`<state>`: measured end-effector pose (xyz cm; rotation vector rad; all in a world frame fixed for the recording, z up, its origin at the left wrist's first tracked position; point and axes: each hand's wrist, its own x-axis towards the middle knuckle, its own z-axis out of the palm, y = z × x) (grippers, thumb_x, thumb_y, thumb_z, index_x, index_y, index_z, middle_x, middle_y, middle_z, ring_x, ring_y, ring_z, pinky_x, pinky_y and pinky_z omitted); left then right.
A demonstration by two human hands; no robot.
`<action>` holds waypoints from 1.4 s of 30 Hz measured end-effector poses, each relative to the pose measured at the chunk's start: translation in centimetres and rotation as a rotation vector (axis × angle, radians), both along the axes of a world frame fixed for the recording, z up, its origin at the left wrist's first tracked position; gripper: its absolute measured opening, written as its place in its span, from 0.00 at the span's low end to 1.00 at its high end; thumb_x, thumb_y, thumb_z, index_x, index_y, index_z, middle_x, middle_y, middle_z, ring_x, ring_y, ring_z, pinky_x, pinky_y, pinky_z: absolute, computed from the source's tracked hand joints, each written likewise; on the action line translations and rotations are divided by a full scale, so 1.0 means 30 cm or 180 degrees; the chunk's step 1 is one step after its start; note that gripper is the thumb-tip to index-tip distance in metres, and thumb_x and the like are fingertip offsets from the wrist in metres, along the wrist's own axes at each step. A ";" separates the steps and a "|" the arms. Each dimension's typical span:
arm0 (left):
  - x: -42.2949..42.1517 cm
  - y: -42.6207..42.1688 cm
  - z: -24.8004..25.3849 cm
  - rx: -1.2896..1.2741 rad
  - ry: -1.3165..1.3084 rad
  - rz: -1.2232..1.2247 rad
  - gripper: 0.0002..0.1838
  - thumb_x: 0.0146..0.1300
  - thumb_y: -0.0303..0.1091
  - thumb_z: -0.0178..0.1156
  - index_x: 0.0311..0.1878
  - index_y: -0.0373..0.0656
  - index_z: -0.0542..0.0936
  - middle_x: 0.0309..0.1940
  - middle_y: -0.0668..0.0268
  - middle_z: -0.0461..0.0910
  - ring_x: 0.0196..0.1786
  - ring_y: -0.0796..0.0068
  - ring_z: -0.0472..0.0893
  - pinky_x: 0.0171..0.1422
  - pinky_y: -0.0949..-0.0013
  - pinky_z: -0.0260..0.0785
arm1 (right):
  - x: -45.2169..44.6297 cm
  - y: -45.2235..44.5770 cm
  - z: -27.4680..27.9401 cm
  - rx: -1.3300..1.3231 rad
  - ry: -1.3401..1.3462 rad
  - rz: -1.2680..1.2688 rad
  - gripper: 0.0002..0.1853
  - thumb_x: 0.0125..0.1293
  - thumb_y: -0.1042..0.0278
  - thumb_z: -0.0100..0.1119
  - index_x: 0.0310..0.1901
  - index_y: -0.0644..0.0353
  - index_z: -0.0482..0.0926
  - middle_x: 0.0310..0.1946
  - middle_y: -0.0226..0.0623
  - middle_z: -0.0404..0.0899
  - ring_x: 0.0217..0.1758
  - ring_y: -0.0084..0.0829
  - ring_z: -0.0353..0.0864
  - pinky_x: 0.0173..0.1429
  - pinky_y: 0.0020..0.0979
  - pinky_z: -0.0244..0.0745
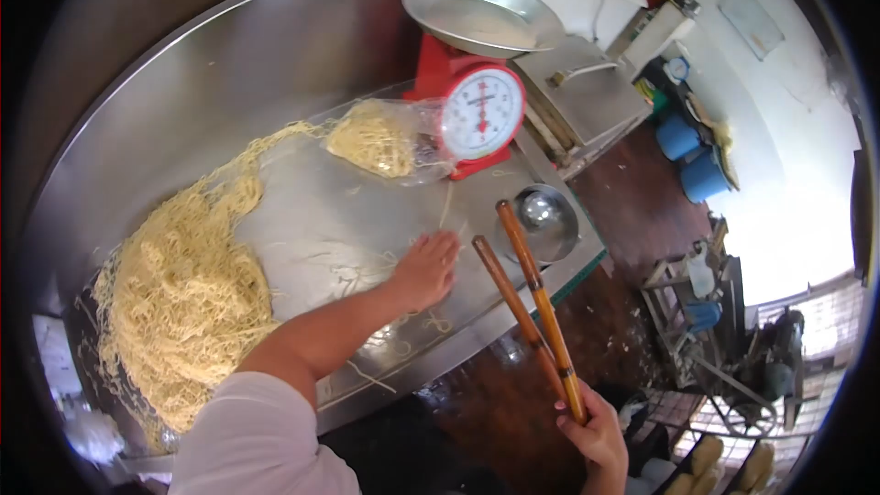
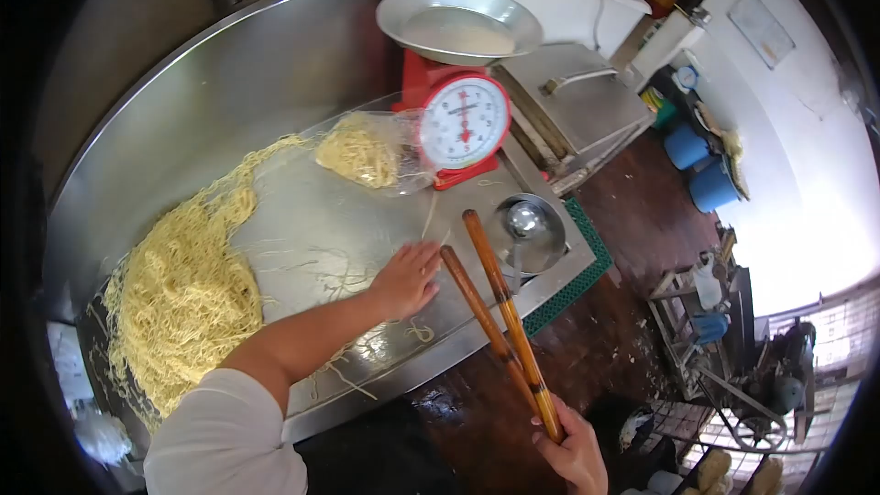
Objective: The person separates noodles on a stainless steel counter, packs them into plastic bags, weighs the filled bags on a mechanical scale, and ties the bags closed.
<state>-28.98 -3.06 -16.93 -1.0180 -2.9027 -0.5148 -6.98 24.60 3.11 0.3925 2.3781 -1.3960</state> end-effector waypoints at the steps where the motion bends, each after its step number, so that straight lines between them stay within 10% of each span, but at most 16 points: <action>1: 0.081 -0.067 0.010 0.0041 -0.0109 -0.0063 0.32 0.68 0.46 0.49 0.68 0.31 0.62 0.70 0.50 0.60 0.74 0.54 0.56 0.76 0.49 0.47 | -0.019 0.002 -0.028 0.0169 0.0076 0.0169 0.34 0.50 0.81 0.59 0.64 0.61 0.70 0.39 0.34 0.79 0.44 0.26 0.78 0.53 0.26 0.70; 8: 0.393 -0.831 0.043 -0.0689 -0.0589 0.2416 0.35 0.69 0.50 0.47 0.68 0.30 0.62 0.70 0.47 0.60 0.73 0.51 0.58 0.75 0.47 0.48 | -0.216 -0.120 -0.136 0.1741 0.0750 0.1274 0.35 0.49 0.77 0.60 0.64 0.57 0.70 0.42 0.47 0.77 0.45 0.46 0.78 0.51 0.38 0.73; 13: 0.520 -0.932 0.125 -0.0765 -0.0844 0.2288 0.31 0.67 0.51 0.50 0.65 0.37 0.69 0.68 0.50 0.64 0.72 0.50 0.61 0.75 0.47 0.50 | -0.346 -0.189 -0.245 0.2417 0.1158 0.1404 0.34 0.51 0.77 0.60 0.64 0.56 0.69 0.42 0.48 0.75 0.47 0.51 0.77 0.51 0.43 0.73; 20: 0.756 -0.880 0.221 0.0234 0.0234 0.3095 0.33 0.61 0.49 0.60 0.68 0.49 0.68 0.72 0.51 0.57 0.76 0.46 0.52 0.75 0.39 0.40 | -0.491 -0.226 -0.422 0.2296 0.1616 0.1556 0.36 0.51 0.77 0.64 0.65 0.54 0.68 0.49 0.45 0.74 0.53 0.49 0.74 0.56 0.45 0.71; 24: 0.856 -1.161 0.166 0.0207 0.0833 0.4554 0.36 0.62 0.48 0.62 0.68 0.40 0.66 0.67 0.42 0.61 0.71 0.43 0.58 0.73 0.46 0.51 | -0.528 -0.277 -0.411 0.2439 0.1317 0.1586 0.33 0.49 0.73 0.67 0.62 0.58 0.71 0.52 0.47 0.74 0.55 0.49 0.73 0.59 0.44 0.70; 32: 0.760 -1.440 0.189 -0.0088 -0.1339 0.5524 0.44 0.50 0.55 0.63 0.66 0.38 0.68 0.66 0.40 0.63 0.75 0.42 0.50 0.72 0.39 0.49 | -0.755 -0.713 -0.461 0.0861 0.2906 0.2156 0.22 0.53 0.69 0.66 0.50 0.64 0.78 0.47 0.49 0.80 0.53 0.50 0.77 0.59 0.43 0.72; 42: 0.711 -1.545 0.176 -0.0013 -0.1386 0.5516 0.31 0.52 0.53 0.62 0.49 0.34 0.79 0.56 0.42 0.75 0.74 0.39 0.52 0.69 0.42 0.53 | -1.270 -1.740 -0.726 0.0351 0.1553 0.1901 0.38 0.59 0.50 0.64 0.65 0.65 0.66 0.66 0.51 0.65 0.69 0.48 0.65 0.71 0.40 0.60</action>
